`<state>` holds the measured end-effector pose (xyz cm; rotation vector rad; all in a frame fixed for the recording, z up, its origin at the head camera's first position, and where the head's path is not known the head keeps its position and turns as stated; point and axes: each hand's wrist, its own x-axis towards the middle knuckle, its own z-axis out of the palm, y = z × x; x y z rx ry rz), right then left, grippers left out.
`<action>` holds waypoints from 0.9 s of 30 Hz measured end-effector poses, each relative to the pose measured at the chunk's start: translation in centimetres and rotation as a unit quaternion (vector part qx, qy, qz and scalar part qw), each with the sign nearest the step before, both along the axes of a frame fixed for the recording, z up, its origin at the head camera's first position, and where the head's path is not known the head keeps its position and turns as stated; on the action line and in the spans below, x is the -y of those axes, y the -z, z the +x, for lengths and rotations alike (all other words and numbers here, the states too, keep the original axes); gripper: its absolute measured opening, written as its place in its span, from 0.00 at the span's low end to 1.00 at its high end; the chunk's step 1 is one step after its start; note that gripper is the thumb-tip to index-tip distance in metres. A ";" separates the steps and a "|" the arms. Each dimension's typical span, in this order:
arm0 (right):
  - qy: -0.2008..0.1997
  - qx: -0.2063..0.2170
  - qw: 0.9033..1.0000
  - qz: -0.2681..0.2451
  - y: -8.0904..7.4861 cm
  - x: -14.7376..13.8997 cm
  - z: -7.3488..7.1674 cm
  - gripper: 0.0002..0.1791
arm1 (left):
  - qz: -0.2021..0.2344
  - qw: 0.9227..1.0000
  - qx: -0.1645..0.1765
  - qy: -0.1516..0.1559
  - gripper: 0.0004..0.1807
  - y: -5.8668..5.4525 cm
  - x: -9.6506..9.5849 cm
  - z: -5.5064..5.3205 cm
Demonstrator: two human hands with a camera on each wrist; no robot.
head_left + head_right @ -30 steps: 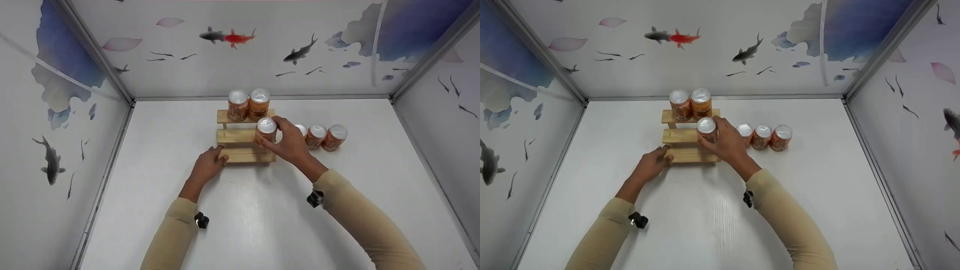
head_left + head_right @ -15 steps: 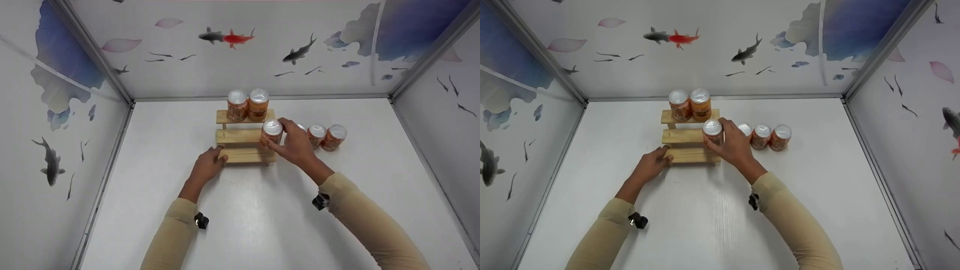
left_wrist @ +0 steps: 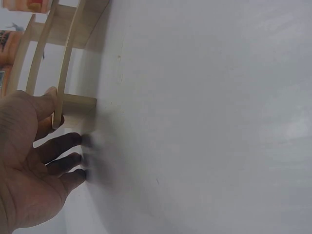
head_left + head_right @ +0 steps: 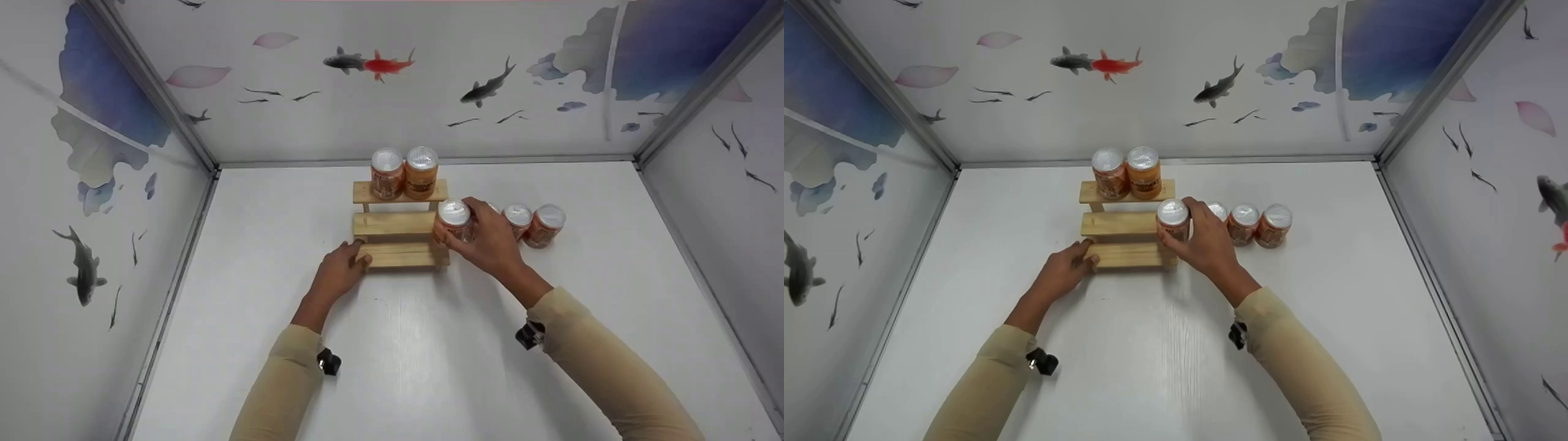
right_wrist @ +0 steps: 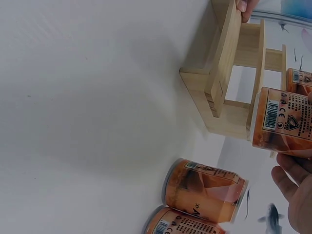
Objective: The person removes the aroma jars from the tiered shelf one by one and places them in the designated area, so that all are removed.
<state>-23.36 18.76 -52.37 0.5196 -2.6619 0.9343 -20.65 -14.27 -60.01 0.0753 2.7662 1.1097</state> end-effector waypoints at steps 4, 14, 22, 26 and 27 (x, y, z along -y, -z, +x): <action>0.005 -0.002 1.000 -0.004 0.1 -0.4 0.1 0.43 | -0.005 1.000 0.002 -0.002 0.34 -0.1 0.0 0.0; 0.006 0.001 1.000 -0.017 0.5 -1.4 0.3 0.43 | -0.004 1.000 -0.001 0.000 0.34 0.1 0.0 -0.1; 0.006 -0.011 1.000 -0.014 0.4 -2.1 0.5 0.41 | 0.002 1.000 0.002 0.004 0.34 -0.2 -0.1 0.0; 0.004 -0.017 1.000 -0.026 0.7 -2.5 0.6 0.42 | 0.000 1.000 0.002 0.003 0.34 0.0 0.0 -0.1; 0.004 -0.018 0.999 -0.028 0.8 -2.6 0.6 0.42 | -0.001 1.000 0.004 0.003 0.34 0.0 0.0 -0.1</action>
